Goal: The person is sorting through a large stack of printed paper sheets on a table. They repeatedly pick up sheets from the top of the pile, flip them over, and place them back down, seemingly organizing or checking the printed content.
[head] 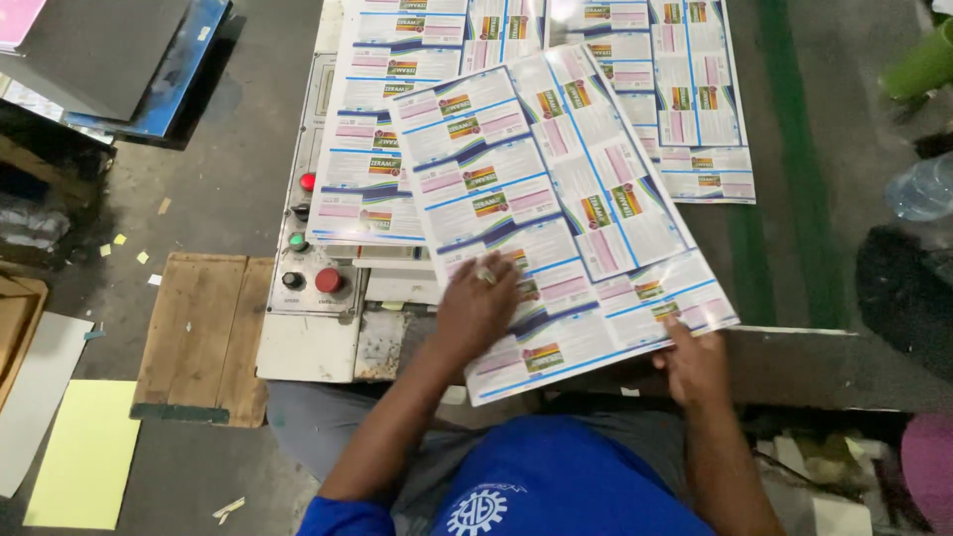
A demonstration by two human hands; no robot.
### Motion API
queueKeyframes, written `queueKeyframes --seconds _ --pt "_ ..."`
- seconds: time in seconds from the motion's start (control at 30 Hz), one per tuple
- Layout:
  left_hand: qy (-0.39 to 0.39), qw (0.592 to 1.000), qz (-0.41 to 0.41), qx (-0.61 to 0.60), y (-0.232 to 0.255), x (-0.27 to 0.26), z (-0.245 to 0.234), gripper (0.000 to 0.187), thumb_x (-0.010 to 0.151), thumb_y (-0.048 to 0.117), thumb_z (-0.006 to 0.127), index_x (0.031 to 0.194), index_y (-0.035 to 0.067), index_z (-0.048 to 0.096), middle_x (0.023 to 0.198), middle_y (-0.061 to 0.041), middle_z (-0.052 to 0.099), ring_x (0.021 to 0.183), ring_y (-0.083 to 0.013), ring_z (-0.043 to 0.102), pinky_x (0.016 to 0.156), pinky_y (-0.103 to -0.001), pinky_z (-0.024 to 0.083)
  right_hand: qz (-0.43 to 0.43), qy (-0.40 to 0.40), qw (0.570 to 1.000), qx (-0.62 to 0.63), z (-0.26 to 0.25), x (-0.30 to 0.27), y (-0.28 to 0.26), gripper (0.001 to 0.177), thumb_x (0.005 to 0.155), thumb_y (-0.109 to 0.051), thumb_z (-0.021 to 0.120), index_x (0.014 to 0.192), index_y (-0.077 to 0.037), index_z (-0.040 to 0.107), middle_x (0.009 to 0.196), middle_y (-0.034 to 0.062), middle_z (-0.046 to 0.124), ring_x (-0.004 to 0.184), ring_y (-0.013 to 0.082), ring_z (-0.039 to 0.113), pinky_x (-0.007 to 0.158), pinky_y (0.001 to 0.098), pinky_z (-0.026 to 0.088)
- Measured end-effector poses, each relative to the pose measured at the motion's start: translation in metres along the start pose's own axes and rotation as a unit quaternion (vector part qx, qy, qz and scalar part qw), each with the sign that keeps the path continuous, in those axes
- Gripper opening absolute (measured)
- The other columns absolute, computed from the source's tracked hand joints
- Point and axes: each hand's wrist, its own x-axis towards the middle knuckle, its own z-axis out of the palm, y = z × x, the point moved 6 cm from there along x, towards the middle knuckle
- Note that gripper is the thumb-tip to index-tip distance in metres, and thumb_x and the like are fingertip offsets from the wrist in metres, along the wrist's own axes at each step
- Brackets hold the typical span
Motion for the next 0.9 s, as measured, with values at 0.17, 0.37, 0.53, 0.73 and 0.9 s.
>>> queueKeyframes --seconds 0.17,0.37,0.53,0.73,0.9 --pt "0.028 0.987 -0.104 0.118 -0.077 0.003 -0.018 0.047 0.096 0.031 0.067 0.133 0.002 0.062 0.144 -0.020 0.059 0.139 -0.0374 0.052 0.116 -0.052 0.038 -0.035 0.096 0.995 -0.015 -0.071 -0.012 -0.019 0.024 0.101 -0.012 0.064 0.124 -0.007 0.059 0.103 0.0029 0.067 0.078 0.0139 0.063 0.051 0.0277 0.046" --pt "-0.016 0.975 -0.125 0.182 -0.094 -0.013 0.001 0.082 0.087 0.047 0.069 0.146 -0.006 0.046 0.155 -0.026 0.039 0.145 -0.0423 0.035 0.115 -0.060 0.026 -0.050 0.171 0.981 -0.079 -0.142 -0.029 -0.013 0.021 0.102 -0.011 0.063 0.123 -0.007 0.062 0.106 0.0039 0.068 0.078 0.0154 0.063 0.051 0.0297 0.046" --pt "-0.007 0.972 -0.099 0.211 -0.107 -0.018 -0.010 0.051 0.095 0.025 0.066 0.139 0.002 0.056 0.144 -0.021 0.057 0.135 -0.0373 0.053 0.108 -0.053 0.042 -0.028 0.185 0.976 -0.107 -0.160 -0.050 -0.010 0.020 0.104 -0.011 0.062 0.123 -0.006 0.062 0.106 0.0060 0.067 0.078 0.0162 0.062 0.053 0.0305 0.046" --pt "0.068 0.978 -0.099 0.168 -0.083 -0.003 -0.059 0.019 0.098 0.009 0.066 0.116 0.007 0.066 0.100 -0.014 0.075 0.087 -0.0328 0.072 0.073 -0.045 0.056 -0.033 0.167 0.973 -0.156 -0.149 -0.069 -0.016 0.023 0.105 -0.013 0.060 0.124 -0.001 0.063 0.107 0.0065 0.069 0.079 0.0150 0.062 0.055 0.0297 0.047" --pt "0.137 0.975 -0.101 0.140 -0.048 -0.016 -0.065 0.017 0.093 0.009 0.070 0.110 0.009 0.069 0.089 -0.013 0.075 0.070 -0.0316 0.069 0.061 -0.044 0.054 -0.010 0.163 0.975 -0.153 -0.143 -0.035 0.000 0.022 0.103 -0.012 0.062 0.122 -0.001 0.062 0.101 0.0064 0.068 0.074 0.0146 0.061 0.052 0.0290 0.046"
